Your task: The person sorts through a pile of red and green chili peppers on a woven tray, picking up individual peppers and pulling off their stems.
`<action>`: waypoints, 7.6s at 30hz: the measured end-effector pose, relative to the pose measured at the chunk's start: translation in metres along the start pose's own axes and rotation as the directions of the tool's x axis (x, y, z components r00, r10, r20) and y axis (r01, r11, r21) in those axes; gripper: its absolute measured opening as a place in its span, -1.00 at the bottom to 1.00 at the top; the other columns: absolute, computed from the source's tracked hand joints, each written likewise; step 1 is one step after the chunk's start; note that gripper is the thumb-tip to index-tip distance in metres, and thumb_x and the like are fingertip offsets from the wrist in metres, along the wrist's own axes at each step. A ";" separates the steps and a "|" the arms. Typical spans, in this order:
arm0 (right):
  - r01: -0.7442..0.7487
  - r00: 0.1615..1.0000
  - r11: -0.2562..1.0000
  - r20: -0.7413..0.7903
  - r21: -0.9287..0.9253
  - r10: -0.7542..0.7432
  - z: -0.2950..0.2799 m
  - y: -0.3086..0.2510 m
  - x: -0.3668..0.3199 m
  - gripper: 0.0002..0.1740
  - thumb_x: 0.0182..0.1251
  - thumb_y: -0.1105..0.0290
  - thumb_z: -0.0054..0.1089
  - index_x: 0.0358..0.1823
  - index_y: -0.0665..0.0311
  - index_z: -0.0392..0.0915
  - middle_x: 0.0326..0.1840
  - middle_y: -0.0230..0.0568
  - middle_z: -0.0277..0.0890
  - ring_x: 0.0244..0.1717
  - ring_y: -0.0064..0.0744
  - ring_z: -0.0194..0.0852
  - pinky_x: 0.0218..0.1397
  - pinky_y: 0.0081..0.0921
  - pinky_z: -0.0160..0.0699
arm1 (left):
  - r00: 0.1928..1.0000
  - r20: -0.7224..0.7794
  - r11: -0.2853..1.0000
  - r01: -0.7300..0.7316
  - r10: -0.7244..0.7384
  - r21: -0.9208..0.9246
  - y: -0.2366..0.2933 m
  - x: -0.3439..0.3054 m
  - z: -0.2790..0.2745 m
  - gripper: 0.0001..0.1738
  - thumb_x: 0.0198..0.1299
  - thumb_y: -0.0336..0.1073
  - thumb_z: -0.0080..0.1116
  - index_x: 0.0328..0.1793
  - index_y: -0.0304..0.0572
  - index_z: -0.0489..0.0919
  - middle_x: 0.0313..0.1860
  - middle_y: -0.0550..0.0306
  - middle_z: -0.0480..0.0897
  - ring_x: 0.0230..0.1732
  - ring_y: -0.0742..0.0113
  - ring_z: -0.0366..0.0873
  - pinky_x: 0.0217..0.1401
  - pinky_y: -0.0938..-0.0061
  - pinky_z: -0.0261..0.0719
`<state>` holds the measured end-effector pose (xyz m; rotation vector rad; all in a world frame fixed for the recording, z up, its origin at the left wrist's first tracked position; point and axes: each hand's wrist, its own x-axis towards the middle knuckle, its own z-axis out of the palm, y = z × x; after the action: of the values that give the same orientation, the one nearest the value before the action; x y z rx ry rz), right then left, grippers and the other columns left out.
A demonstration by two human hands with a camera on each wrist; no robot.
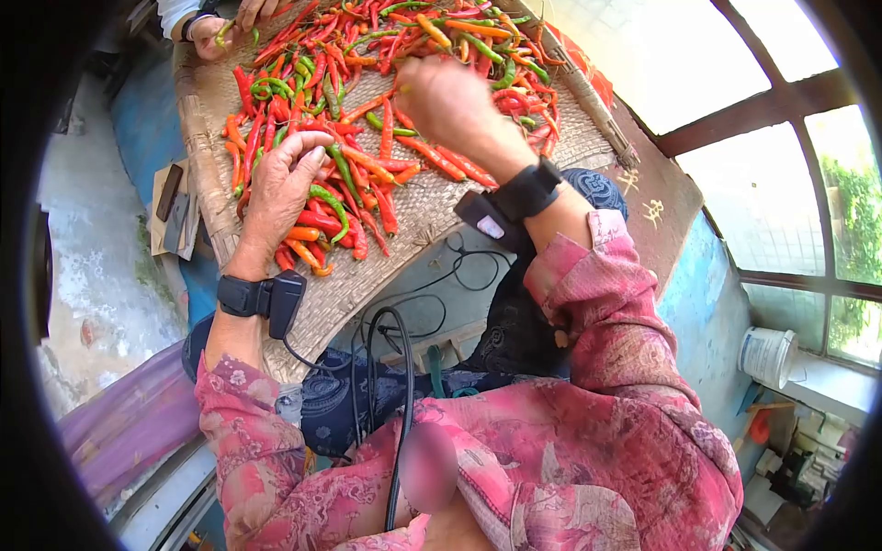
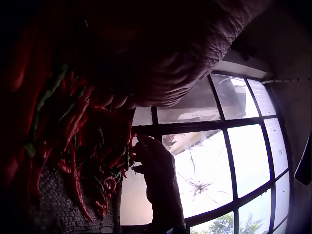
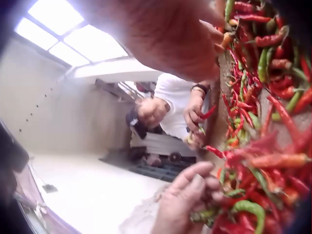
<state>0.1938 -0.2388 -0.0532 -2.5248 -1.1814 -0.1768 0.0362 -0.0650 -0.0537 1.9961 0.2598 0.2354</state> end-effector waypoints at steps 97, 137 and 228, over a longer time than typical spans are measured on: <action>-0.399 0.906 0.184 0.418 0.898 -0.073 0.018 -0.046 -0.020 -0.76 0.33 0.33 0.12 -0.11 0.35 0.45 -0.44 -0.43 0.42 -0.53 -0.71 0.37 -0.51 -0.71 0.43 | 0.996 -0.037 0.995 -0.074 0.076 0.062 0.011 -0.003 -0.001 -0.65 0.21 -0.32 0.14 0.11 -0.25 0.49 -0.15 0.01 0.61 -0.27 0.28 0.58 -0.19 0.41 0.53; -0.370 0.901 -0.337 0.422 0.866 0.096 0.020 -0.059 -0.016 -0.55 0.50 0.19 -0.22 0.14 0.47 0.27 -0.21 -0.07 0.45 -0.24 -0.36 0.52 -0.17 -0.43 0.60 | 0.986 0.046 0.951 0.164 -0.158 -0.261 -0.001 0.000 0.016 -0.78 0.18 -0.32 0.19 -0.16 -0.31 0.47 -0.48 0.25 0.55 -0.54 0.59 0.43 -0.49 0.60 0.41; -0.023 0.995 0.599 0.077 0.800 -0.064 0.021 -0.024 -0.021 -0.72 0.31 0.29 0.07 -0.43 0.39 0.47 -0.63 -0.18 0.38 -0.55 -0.48 0.31 -0.44 -0.40 0.39 | 0.956 0.290 0.995 0.067 -0.041 -0.079 -0.002 0.000 0.020 -0.72 0.30 -0.21 0.06 -0.09 -0.32 0.54 -0.38 0.24 0.61 -0.39 0.58 0.46 -0.33 0.58 0.45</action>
<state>0.1616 -0.2322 -0.0716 -1.7065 -0.9978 0.4105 0.0420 -0.0811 -0.0637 1.9041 0.1148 -0.0791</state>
